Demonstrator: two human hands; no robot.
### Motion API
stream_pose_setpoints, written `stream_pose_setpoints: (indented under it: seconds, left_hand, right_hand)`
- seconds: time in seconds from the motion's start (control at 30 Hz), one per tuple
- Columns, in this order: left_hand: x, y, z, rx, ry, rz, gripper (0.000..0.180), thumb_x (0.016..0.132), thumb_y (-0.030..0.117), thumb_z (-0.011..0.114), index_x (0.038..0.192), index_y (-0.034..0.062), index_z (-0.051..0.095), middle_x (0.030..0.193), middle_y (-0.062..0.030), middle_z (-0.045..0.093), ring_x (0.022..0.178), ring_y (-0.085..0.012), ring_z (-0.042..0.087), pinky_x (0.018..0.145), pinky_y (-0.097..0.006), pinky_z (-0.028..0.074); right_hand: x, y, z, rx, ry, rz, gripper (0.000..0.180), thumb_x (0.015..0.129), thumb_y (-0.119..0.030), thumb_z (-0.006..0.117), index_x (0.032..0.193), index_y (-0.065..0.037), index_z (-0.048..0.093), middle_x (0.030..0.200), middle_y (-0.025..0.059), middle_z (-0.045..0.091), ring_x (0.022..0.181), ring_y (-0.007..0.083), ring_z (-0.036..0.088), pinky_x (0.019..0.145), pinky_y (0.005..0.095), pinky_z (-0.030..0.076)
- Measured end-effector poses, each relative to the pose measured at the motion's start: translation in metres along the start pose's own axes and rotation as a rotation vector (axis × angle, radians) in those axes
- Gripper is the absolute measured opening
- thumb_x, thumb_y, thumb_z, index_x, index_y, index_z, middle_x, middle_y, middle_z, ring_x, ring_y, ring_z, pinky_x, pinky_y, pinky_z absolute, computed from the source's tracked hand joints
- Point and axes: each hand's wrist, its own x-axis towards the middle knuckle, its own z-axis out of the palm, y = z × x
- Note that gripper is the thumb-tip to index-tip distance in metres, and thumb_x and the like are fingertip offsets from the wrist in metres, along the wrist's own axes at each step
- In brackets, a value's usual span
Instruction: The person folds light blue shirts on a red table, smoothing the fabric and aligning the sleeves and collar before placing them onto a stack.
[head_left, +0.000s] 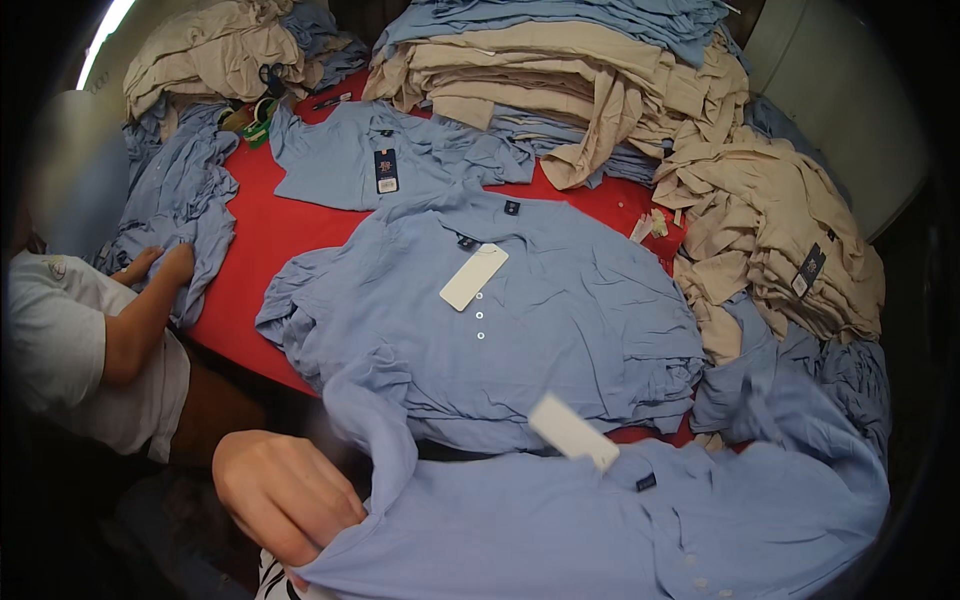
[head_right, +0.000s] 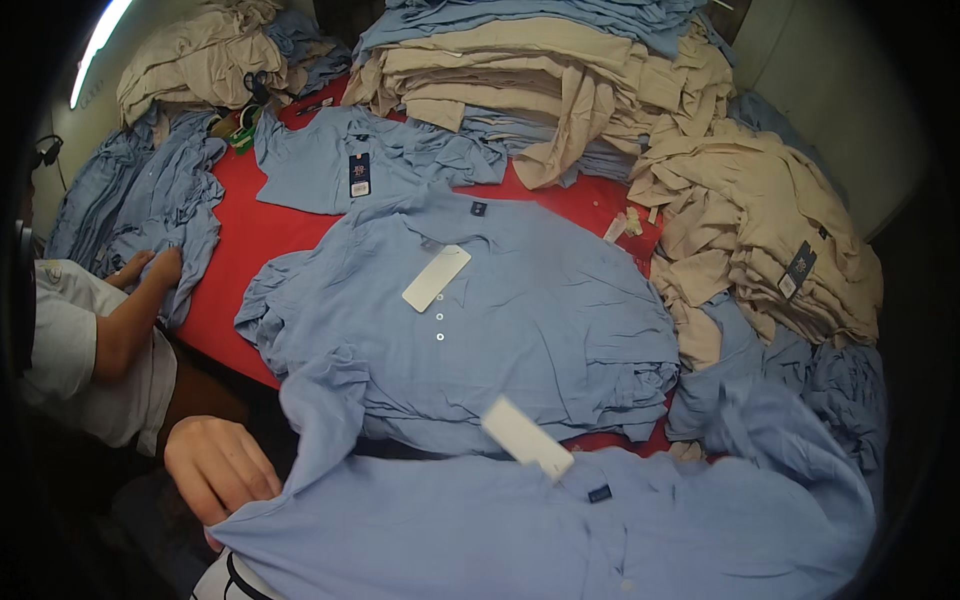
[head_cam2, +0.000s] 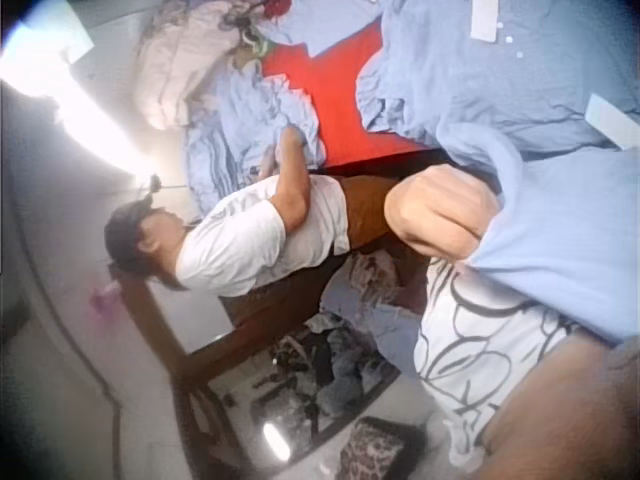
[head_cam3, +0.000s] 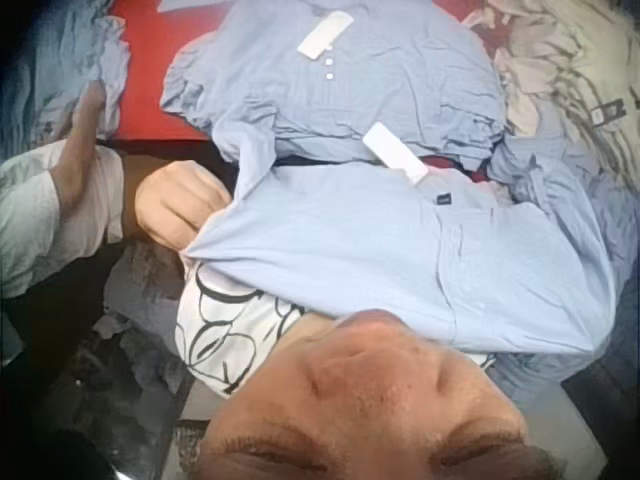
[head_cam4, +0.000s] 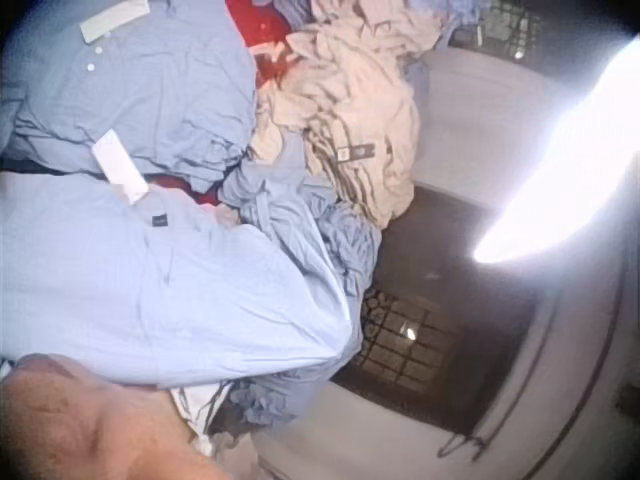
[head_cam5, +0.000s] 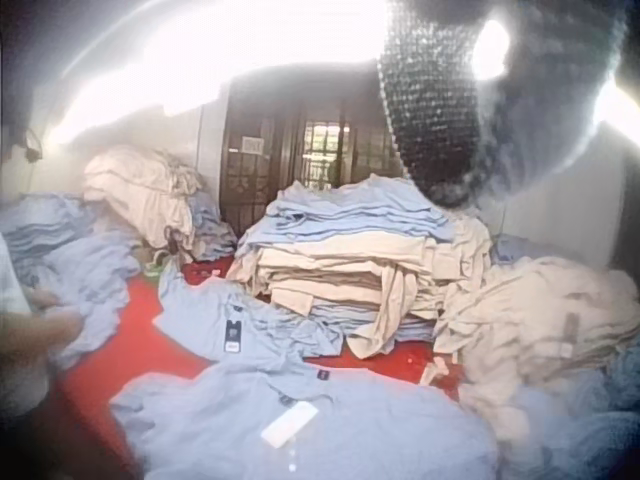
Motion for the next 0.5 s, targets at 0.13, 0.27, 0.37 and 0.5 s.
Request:
stream_pose_setpoints:
  seconds: [0.13,0.27,0.37,0.5]
  left_hand:
    - [-0.043,0.011,-0.019,-0.199,0.254,0.201,0.023,0.094,0.015,0.062,0.088,-0.0074,0.062,0.074,-0.0213,0.062,0.061,-0.0309,0.062,0.059,-0.044,0.054]
    - [-0.045,-0.008,-0.072,-0.198,0.865,0.056,0.038,0.099,0.031,0.051,0.118,-0.0025,0.053,0.103,-0.0179,0.061,0.088,-0.0261,0.063,0.081,-0.039,0.052]
    - [-0.034,-0.029,-0.098,-0.11,1.405,-0.17,0.054,0.102,0.041,0.043,0.139,0.0019,0.043,0.126,-0.0136,0.058,0.108,-0.0219,0.061,0.095,-0.034,0.049]
    - [-0.093,-0.072,-0.115,0.103,1.407,-0.462,0.06,0.095,0.026,0.058,0.147,0.0083,0.034,0.136,-0.013,0.051,0.117,-0.0196,0.055,0.098,-0.034,0.045]
  right_hand:
    - [0.02,-0.029,-0.025,0.281,0.114,-0.261,0.041,0.09,-0.012,0.058,0.128,-0.001,0.049,0.117,0.0093,0.055,0.106,0.0174,0.054,0.093,0.03,0.044]
    - [0.101,-0.009,0.03,0.262,0.103,-0.159,0.044,0.093,-0.011,0.054,0.135,0.0,0.047,0.127,0.0113,0.056,0.116,0.0191,0.055,0.1,0.0306,0.044]
    - [0.174,0.051,0.097,0.211,-0.191,-0.174,0.053,0.098,-0.021,0.051,0.144,-0.001,0.035,0.145,0.0128,0.04,0.123,0.0221,0.05,0.107,0.0331,0.038]
    - [0.177,0.117,0.138,0.075,-0.167,0.287,0.057,0.099,-0.032,0.05,0.144,0.0,0.035,0.145,0.0154,0.04,0.127,0.0278,0.045,0.108,0.0418,0.036]
